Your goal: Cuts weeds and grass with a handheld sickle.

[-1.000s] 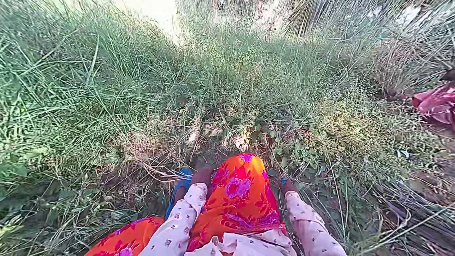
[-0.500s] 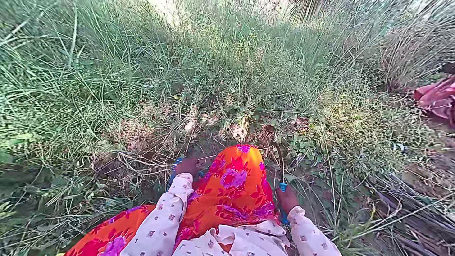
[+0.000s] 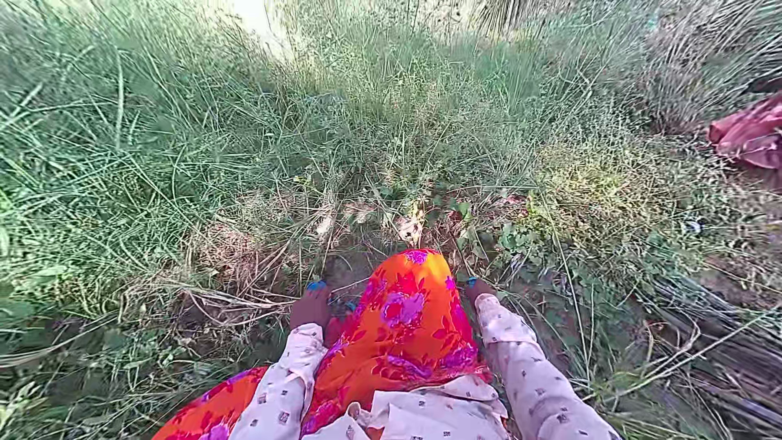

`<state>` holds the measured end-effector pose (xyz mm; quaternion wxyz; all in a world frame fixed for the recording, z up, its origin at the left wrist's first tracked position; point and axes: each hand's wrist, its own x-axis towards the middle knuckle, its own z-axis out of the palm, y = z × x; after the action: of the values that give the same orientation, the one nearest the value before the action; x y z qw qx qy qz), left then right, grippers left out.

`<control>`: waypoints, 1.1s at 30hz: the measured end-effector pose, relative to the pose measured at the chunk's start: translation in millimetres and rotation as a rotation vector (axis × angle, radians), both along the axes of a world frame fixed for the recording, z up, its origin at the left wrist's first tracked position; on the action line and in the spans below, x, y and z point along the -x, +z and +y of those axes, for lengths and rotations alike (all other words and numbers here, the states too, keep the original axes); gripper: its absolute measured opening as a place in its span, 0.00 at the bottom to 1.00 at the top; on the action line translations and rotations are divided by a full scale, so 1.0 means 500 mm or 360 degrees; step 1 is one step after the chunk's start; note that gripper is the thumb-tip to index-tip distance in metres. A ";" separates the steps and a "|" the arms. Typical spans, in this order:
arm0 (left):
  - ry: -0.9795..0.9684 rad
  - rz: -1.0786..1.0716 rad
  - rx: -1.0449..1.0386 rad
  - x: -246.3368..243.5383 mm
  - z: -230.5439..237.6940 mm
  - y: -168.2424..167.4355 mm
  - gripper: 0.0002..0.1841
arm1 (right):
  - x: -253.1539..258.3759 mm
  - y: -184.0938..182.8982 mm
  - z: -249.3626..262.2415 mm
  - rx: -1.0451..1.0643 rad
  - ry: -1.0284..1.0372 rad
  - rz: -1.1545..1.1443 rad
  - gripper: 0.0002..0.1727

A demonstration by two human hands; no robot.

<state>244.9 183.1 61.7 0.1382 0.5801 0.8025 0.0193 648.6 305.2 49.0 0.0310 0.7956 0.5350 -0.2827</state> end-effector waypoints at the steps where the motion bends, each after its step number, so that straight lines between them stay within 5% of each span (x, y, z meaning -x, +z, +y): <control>1: 0.0015 0.0000 -0.0017 -0.002 -0.004 0.003 0.21 | 0.005 0.008 -0.002 0.0024 0.0013 -0.0002 0.31; 9: -0.0002 -0.0015 0.0063 -0.027 0.020 0.020 0.21 | -0.032 0.001 -0.159 0.0018 -0.0036 -0.0139 0.32; 14: 0.0119 -0.0047 0.0023 -0.017 0.024 -0.017 0.20 | -0.059 0.112 -0.279 0.0076 -0.0108 -0.0042 0.32; 17: 0.0593 -0.0211 0.0096 0.094 -0.005 -0.039 0.21 | -0.068 0.130 -0.424 0.0035 -0.0114 0.0054 0.31; 20: 0.0764 -0.0225 0.0066 0.245 -0.063 -0.146 0.23 | -0.081 0.079 -0.482 -0.0091 -0.0345 0.0214 0.28; 23: 0.0882 -0.0298 0.0031 0.220 -0.073 -0.087 0.24 | -0.077 0.077 -0.399 -0.0516 -0.0447 0.0344 0.25; 27: 0.0814 -0.0267 -0.0203 0.191 -0.082 -0.062 0.23 | -0.006 0.136 -0.243 -0.0815 -0.0185 0.0608 0.27; 30: 0.0839 -0.0304 -0.0270 0.214 -0.122 -0.046 0.22 | 0.128 0.209 -0.122 -0.0848 -0.0178 0.1465 0.14; 33: 0.0991 -0.0374 -0.0594 0.266 -0.178 -0.082 0.20 | 0.308 0.277 -0.019 -0.0540 -0.0647 0.2412 0.06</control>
<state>111.9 94.3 20.7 0.1089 0.3175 0.9017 0.2725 494.7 295.8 187.2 -0.5143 0.4629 0.2907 -0.6608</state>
